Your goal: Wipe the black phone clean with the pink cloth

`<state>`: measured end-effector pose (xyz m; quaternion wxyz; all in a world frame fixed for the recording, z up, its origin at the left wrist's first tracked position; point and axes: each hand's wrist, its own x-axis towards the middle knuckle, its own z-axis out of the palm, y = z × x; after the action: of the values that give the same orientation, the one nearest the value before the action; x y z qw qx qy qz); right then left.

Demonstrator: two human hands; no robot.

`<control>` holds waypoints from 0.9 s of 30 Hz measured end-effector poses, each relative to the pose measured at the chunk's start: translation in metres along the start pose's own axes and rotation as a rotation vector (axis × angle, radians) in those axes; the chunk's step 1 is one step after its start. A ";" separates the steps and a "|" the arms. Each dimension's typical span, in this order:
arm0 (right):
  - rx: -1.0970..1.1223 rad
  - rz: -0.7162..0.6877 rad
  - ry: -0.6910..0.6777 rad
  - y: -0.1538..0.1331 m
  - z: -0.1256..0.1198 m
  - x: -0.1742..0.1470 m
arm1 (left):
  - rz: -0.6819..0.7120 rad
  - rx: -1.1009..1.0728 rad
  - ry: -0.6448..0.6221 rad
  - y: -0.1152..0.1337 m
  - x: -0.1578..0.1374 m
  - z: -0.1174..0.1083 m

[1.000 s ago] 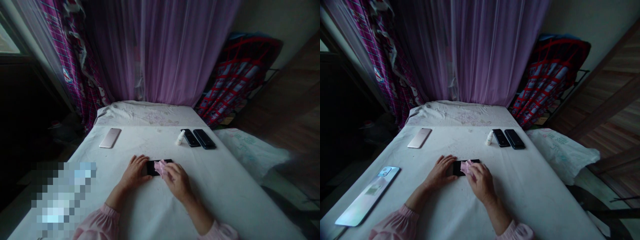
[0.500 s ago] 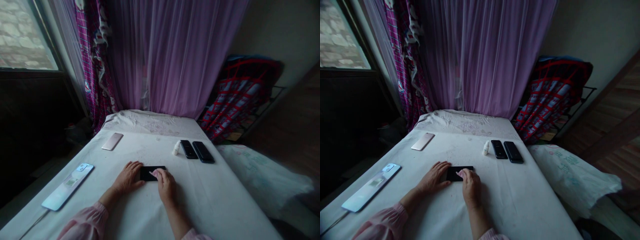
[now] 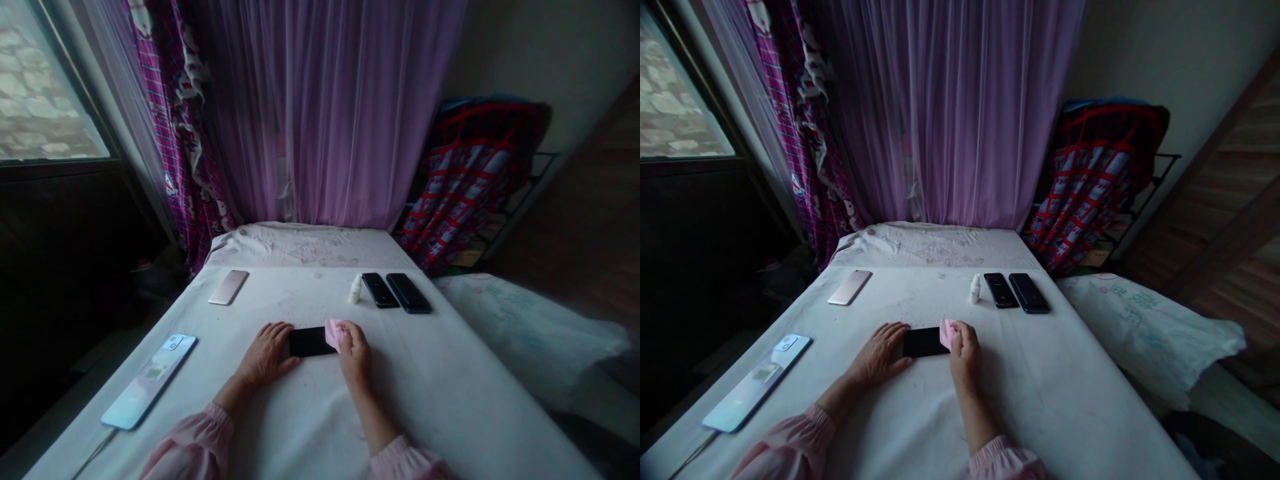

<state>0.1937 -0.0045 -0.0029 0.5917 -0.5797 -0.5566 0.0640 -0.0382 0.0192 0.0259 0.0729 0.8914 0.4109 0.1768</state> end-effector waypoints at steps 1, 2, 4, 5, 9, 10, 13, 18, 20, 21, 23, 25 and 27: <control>-0.013 -0.044 0.012 -0.001 -0.002 0.000 | -0.003 -0.003 0.000 0.000 0.000 0.001; -0.031 -0.091 0.018 -0.002 -0.004 0.000 | -0.006 -0.006 0.004 0.000 0.000 0.001; -0.080 -0.193 -0.009 -0.009 -0.008 0.000 | -0.004 -0.015 0.023 -0.001 -0.001 0.003; -0.112 -0.243 -0.040 -0.012 -0.008 -0.002 | 0.001 -0.020 0.032 -0.001 -0.001 0.003; -0.272 -0.341 -0.204 -0.020 -0.006 -0.009 | 0.007 -0.039 0.021 0.000 -0.001 0.004; -0.307 -0.324 -0.225 -0.018 -0.004 -0.010 | 0.003 -0.042 0.014 0.000 -0.001 0.004; -0.353 -0.225 -0.236 -0.008 -0.002 -0.012 | -0.003 -0.054 -0.003 -0.001 0.000 0.003; -0.356 -0.166 -0.208 0.000 -0.006 -0.009 | 0.001 -0.060 0.003 -0.001 0.000 0.005; -0.380 -0.177 -0.210 -0.004 -0.009 -0.009 | 0.003 -0.059 0.006 -0.001 0.000 0.006; -0.399 -0.181 -0.215 -0.006 -0.010 -0.009 | 0.003 -0.058 0.006 -0.001 0.000 0.006; -0.438 -0.187 -0.235 -0.010 -0.014 -0.010 | 0.001 -0.058 0.002 -0.001 0.000 0.005; -0.462 -0.188 -0.261 -0.011 -0.017 -0.009 | -0.004 -0.063 -0.008 -0.001 0.001 0.004; -0.477 -0.175 -0.276 -0.008 -0.019 -0.007 | -0.005 -0.072 -0.027 0.000 0.002 0.002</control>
<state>0.2003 -0.0234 0.0047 0.3604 -0.6382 -0.6790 -0.0417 -0.0359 0.0207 0.0249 0.1110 0.8896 0.4052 0.1794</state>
